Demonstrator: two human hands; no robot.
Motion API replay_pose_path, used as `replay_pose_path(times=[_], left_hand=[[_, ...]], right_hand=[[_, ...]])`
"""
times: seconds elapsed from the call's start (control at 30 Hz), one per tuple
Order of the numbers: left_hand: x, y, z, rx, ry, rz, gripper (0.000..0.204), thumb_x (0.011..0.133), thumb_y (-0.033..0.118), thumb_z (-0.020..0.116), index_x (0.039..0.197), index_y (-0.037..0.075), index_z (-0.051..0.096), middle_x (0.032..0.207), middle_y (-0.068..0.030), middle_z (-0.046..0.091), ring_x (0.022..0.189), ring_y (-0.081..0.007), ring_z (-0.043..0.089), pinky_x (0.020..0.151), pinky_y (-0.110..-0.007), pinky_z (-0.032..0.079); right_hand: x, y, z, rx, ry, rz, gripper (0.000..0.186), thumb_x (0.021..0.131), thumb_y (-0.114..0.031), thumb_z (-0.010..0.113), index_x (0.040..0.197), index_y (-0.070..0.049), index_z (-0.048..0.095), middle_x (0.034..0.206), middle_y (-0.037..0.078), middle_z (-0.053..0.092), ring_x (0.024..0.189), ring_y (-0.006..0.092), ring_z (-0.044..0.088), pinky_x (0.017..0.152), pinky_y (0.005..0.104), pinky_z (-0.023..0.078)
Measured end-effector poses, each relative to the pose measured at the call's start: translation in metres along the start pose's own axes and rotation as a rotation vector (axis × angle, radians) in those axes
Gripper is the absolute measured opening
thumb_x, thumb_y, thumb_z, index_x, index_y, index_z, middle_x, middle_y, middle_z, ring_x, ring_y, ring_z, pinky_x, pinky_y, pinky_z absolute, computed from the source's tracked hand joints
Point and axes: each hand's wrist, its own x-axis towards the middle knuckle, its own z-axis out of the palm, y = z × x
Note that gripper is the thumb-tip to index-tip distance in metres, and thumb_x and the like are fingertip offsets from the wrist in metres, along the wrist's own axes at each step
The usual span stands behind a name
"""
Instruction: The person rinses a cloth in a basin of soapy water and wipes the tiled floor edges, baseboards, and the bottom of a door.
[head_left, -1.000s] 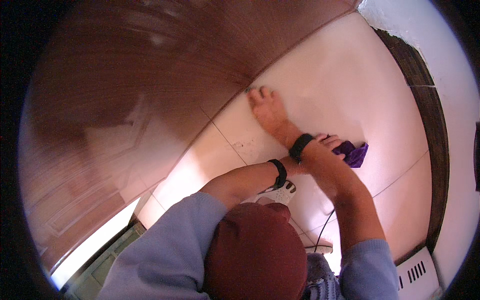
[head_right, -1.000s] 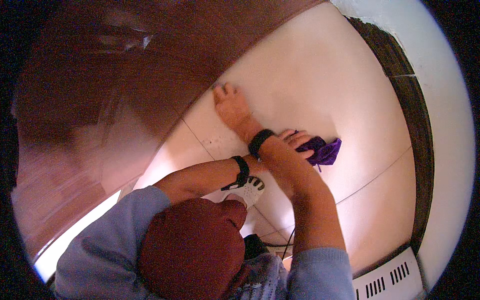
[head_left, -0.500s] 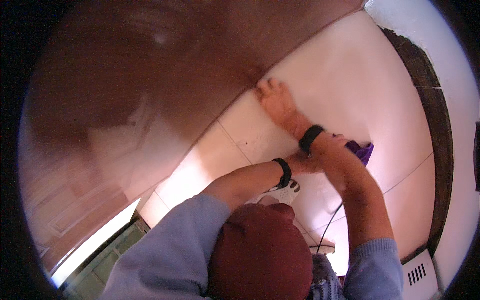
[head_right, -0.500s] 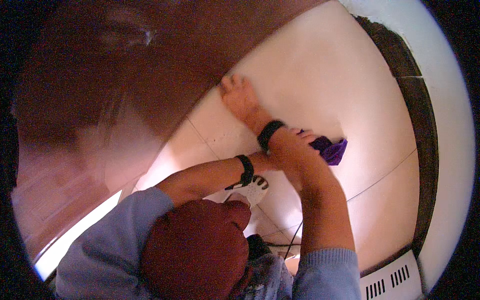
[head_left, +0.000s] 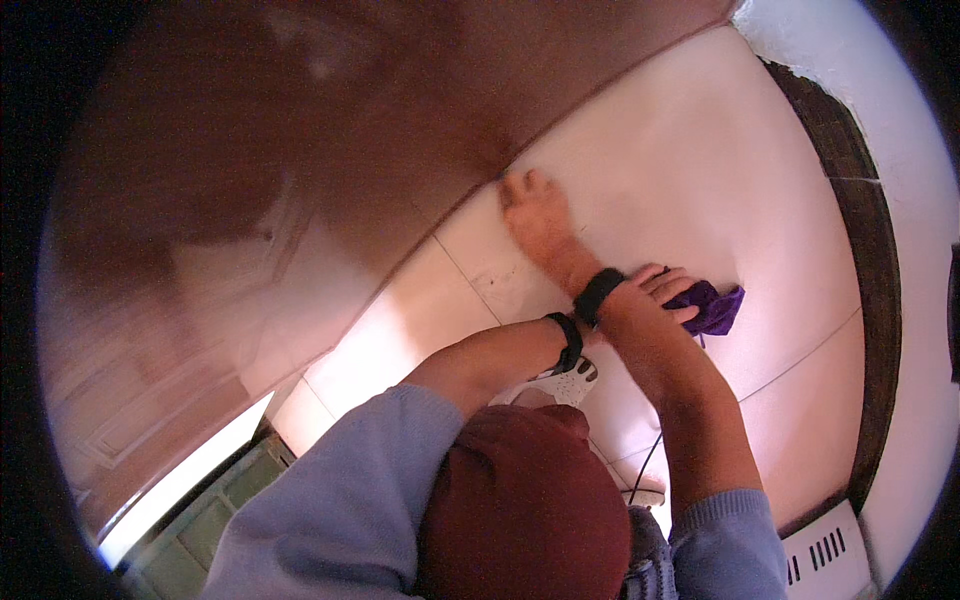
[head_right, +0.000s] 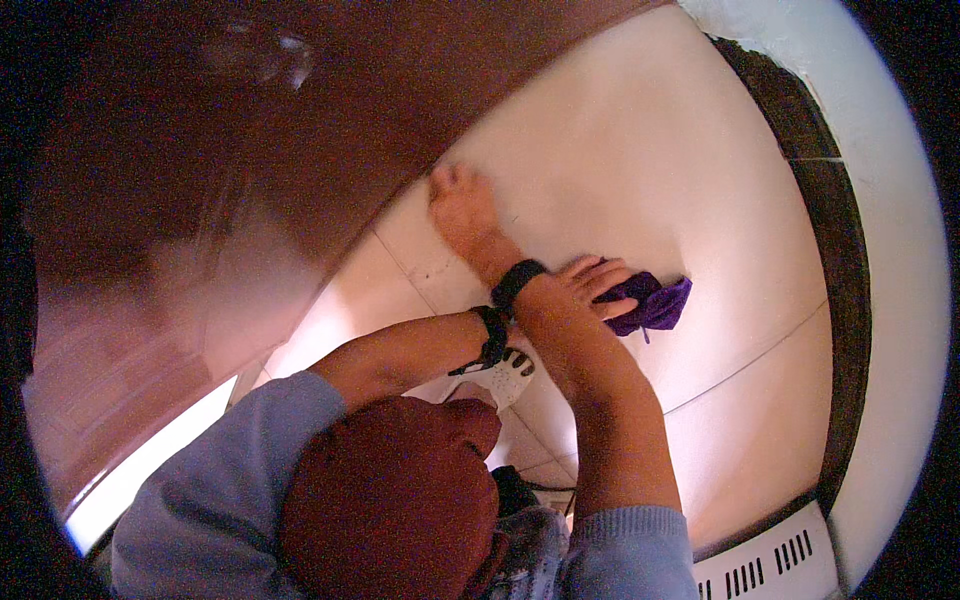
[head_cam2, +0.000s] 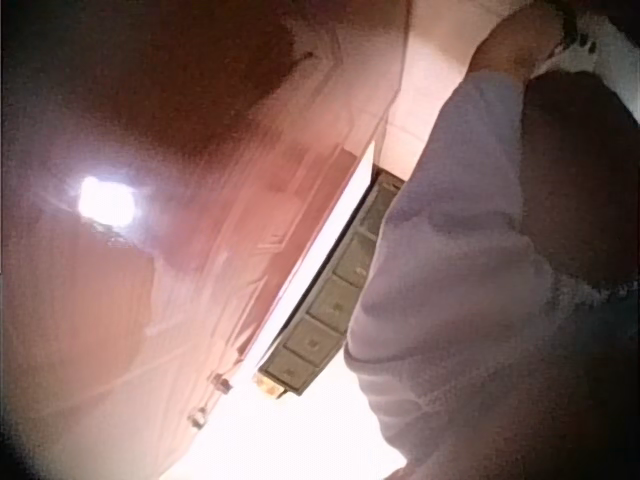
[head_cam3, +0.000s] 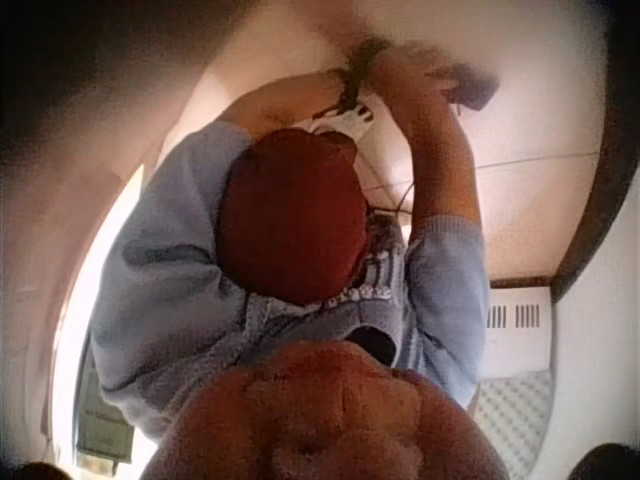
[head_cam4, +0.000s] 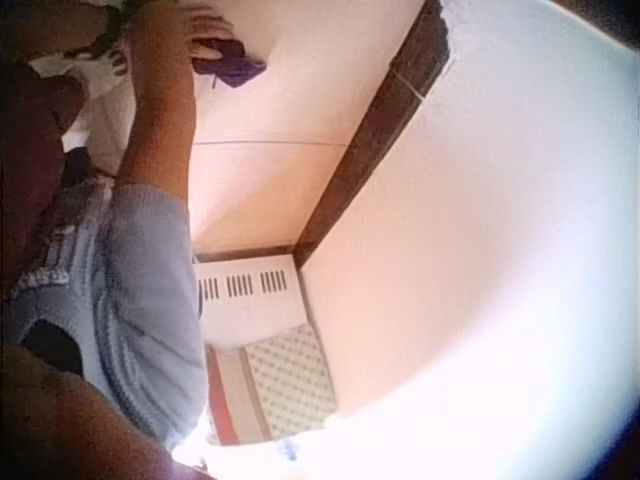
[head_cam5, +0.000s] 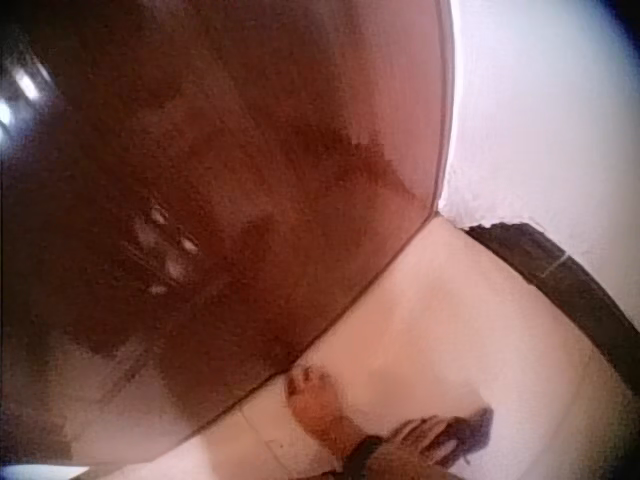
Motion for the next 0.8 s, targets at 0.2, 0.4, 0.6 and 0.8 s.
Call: replay_pose_path(times=[0.2,0.4,0.6,0.8], left_hand=[[-0.004,0.003,-0.012,-0.620,-0.074,-0.314,0.056,0.078,0.038,0.057,0.125,0.011,0.043,0.130,-0.0164,0.041,0.122,-0.0333,0.037,0.101,-0.048,0.027],[-0.014,-0.001,0.002,-0.033,-0.218,-0.155,0.056,0.073,0.037,0.066,0.119,0.013,0.048,0.122,-0.0132,0.049,0.119,-0.0310,0.041,0.104,-0.046,0.026],[-0.001,0.010,-0.015,0.171,-0.046,-0.009,0.054,0.075,0.040,0.063,0.121,0.018,0.047,0.125,-0.0142,0.047,0.118,-0.0341,0.041,0.103,-0.048,0.029],[-0.003,0.002,0.001,-1.010,-0.369,-0.727,0.057,0.077,0.042,0.061,0.125,0.018,0.042,0.132,-0.0134,0.039,0.126,-0.0307,0.033,0.106,-0.049,0.022]], right_hand=[[-0.019,0.050,-0.020,0.098,0.141,-0.140,0.028,0.079,-0.015,0.050,0.105,-0.018,0.060,0.108,-0.001,0.052,0.102,0.0222,0.046,0.079,0.0395,0.042],[-0.048,0.098,-0.020,0.284,0.050,-0.310,0.018,0.074,-0.014,0.055,0.086,-0.020,0.066,0.094,-0.004,0.059,0.093,0.0200,0.053,0.080,0.0355,0.044],[-0.023,0.125,-0.051,0.152,0.008,-0.172,0.016,0.074,-0.013,0.055,0.082,-0.021,0.065,0.093,-0.001,0.060,0.095,0.0210,0.054,0.081,0.0358,0.044],[-0.076,0.085,-0.105,0.457,0.049,-0.167,0.014,0.071,-0.016,0.057,0.081,-0.019,0.066,0.085,0.001,0.061,0.087,0.0225,0.056,0.077,0.0378,0.046]])
